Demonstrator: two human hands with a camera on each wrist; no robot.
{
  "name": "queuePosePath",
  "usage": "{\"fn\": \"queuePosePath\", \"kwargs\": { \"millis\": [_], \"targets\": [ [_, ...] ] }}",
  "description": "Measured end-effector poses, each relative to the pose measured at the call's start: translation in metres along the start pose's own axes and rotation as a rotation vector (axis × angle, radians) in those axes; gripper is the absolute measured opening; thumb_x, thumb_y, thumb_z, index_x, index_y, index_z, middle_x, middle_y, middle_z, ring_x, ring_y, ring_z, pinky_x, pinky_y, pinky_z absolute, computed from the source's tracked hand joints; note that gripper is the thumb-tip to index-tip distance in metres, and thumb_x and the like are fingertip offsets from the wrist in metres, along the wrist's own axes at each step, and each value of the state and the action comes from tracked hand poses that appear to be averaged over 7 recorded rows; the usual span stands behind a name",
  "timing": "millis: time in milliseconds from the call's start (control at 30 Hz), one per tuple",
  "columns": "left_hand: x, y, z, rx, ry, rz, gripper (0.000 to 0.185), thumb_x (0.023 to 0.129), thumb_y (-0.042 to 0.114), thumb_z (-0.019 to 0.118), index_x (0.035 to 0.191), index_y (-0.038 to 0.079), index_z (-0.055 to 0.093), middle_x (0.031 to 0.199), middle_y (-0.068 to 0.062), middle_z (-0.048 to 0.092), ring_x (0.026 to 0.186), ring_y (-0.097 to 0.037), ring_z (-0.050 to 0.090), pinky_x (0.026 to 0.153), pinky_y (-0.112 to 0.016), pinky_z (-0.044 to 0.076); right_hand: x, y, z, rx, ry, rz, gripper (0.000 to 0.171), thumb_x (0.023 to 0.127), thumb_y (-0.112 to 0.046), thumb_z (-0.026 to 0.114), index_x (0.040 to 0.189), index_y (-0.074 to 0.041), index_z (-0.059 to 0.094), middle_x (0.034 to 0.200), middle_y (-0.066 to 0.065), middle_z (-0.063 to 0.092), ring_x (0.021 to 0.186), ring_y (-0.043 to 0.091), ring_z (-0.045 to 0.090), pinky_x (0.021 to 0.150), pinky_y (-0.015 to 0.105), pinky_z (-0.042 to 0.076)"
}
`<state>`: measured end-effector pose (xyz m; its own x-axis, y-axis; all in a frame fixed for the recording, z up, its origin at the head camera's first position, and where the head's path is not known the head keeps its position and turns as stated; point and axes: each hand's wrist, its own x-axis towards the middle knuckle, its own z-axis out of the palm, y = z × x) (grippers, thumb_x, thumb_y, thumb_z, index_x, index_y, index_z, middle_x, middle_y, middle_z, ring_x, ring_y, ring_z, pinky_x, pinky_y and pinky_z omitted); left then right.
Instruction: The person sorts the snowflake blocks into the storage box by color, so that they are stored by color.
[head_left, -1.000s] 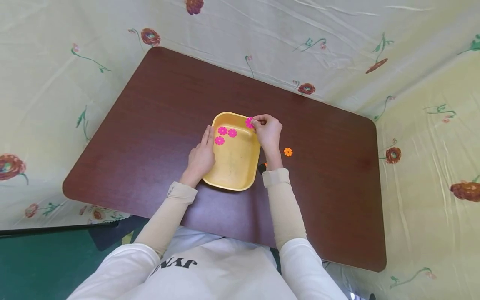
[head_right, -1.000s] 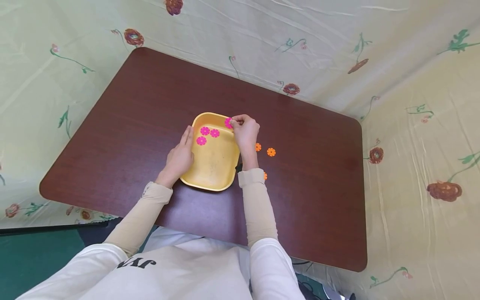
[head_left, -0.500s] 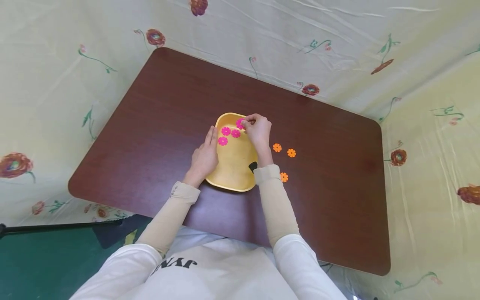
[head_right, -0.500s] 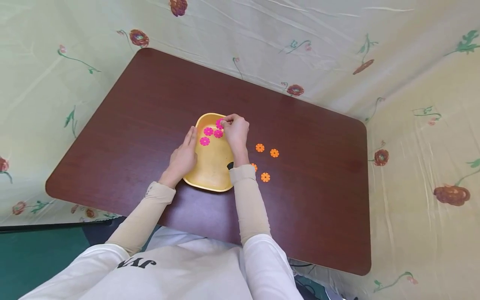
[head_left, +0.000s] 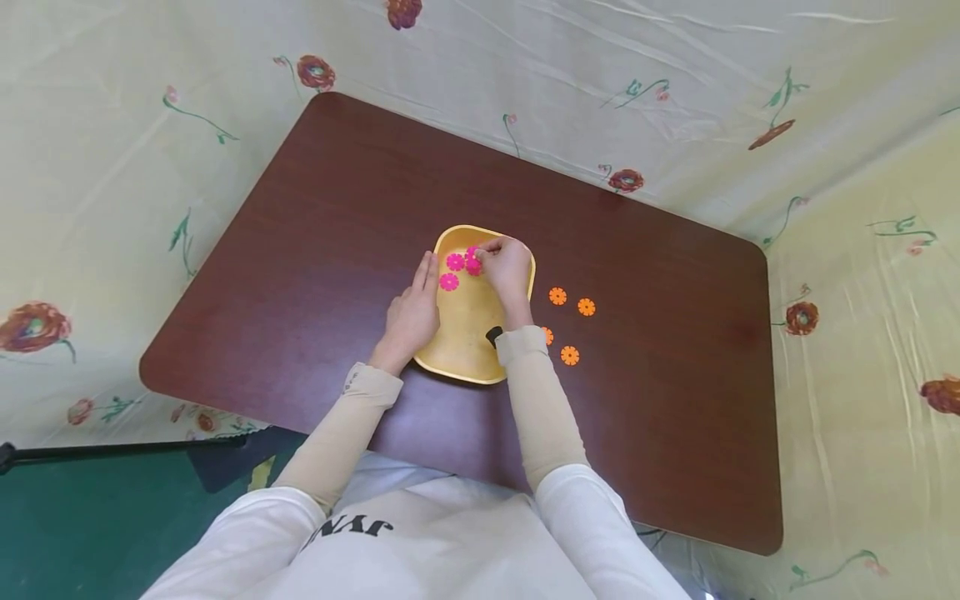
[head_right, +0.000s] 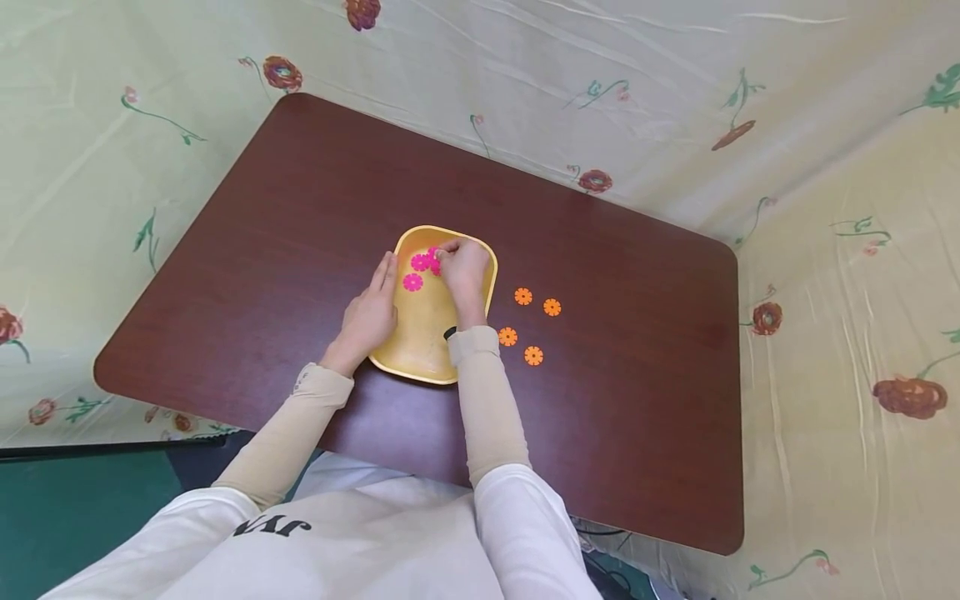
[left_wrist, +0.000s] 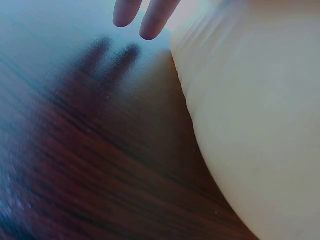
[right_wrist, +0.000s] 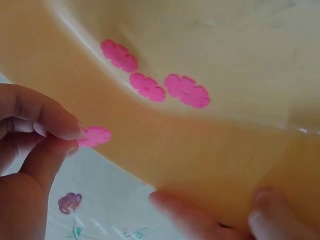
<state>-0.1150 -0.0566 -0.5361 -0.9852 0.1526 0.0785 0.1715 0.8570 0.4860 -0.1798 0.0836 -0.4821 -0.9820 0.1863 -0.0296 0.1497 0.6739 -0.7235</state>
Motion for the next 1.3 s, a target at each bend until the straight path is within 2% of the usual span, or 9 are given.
{"fn": "queuePosePath", "kwargs": {
  "millis": [200,333,667,967,1200,1300],
  "targets": [
    [0.0,0.0,0.0,-0.002,0.0,-0.003,0.071,0.086,0.004,0.044,0.148,0.009,0.009,0.153,-0.007,0.011,0.073,-0.03,0.054,0.06,-0.042,0.044,-0.001,0.005,0.008,-0.064,0.004,0.056,0.011,0.083,-0.015,0.066,0.081,-0.007,0.073,0.081,0.004,0.068,0.071,0.016,0.057,0.056,0.022,0.044],
    [0.0,-0.001,0.0,0.002,0.001,0.0,0.071,0.086,0.003,0.043,0.148,0.009,0.01,0.153,-0.008,0.012,0.072,-0.03,0.054,0.059,-0.042,0.044,-0.003,0.01,0.01,-0.083,-0.016,0.09,0.01,0.083,-0.014,0.066,0.079,-0.007,0.072,0.081,0.004,0.068,0.071,0.016,0.057,0.056,0.022,0.043],
    [0.001,0.001,0.001,-0.003,-0.006,-0.004,0.07,0.087,0.004,0.042,0.148,0.009,0.008,0.153,-0.008,0.011,0.074,-0.03,0.054,0.059,-0.041,0.044,-0.005,0.019,0.016,-0.17,-0.075,0.11,0.016,0.082,-0.015,0.065,0.07,-0.008,0.072,0.071,0.002,0.067,0.068,0.016,0.057,0.05,0.02,0.04],
    [0.0,0.001,0.002,-0.001,-0.019,-0.009,0.071,0.088,0.004,0.043,0.148,0.011,0.007,0.153,-0.008,0.011,0.075,-0.03,0.054,0.061,-0.042,0.044,-0.007,0.025,0.021,-0.223,-0.073,0.123,0.016,0.08,-0.017,0.067,0.067,-0.009,0.073,0.073,0.001,0.068,0.074,0.018,0.058,0.06,0.023,0.045],
    [-0.001,0.0,0.002,0.001,-0.017,-0.013,0.069,0.089,0.005,0.041,0.148,0.01,0.006,0.154,-0.006,0.008,0.074,-0.031,0.054,0.062,-0.042,0.044,-0.01,0.029,0.024,-0.251,-0.044,0.074,0.026,0.08,-0.018,0.067,0.056,-0.007,0.068,0.058,0.004,0.064,0.064,0.019,0.058,0.064,0.026,0.044],
    [-0.001,0.0,0.003,0.0,-0.009,-0.008,0.069,0.089,0.005,0.04,0.148,0.01,0.006,0.154,-0.006,0.008,0.074,-0.031,0.054,0.061,-0.042,0.044,-0.009,0.03,0.025,-0.23,-0.035,0.09,0.027,0.08,-0.018,0.066,0.055,-0.007,0.066,0.054,0.002,0.061,0.061,0.017,0.056,0.06,0.024,0.042]
  ]
}}
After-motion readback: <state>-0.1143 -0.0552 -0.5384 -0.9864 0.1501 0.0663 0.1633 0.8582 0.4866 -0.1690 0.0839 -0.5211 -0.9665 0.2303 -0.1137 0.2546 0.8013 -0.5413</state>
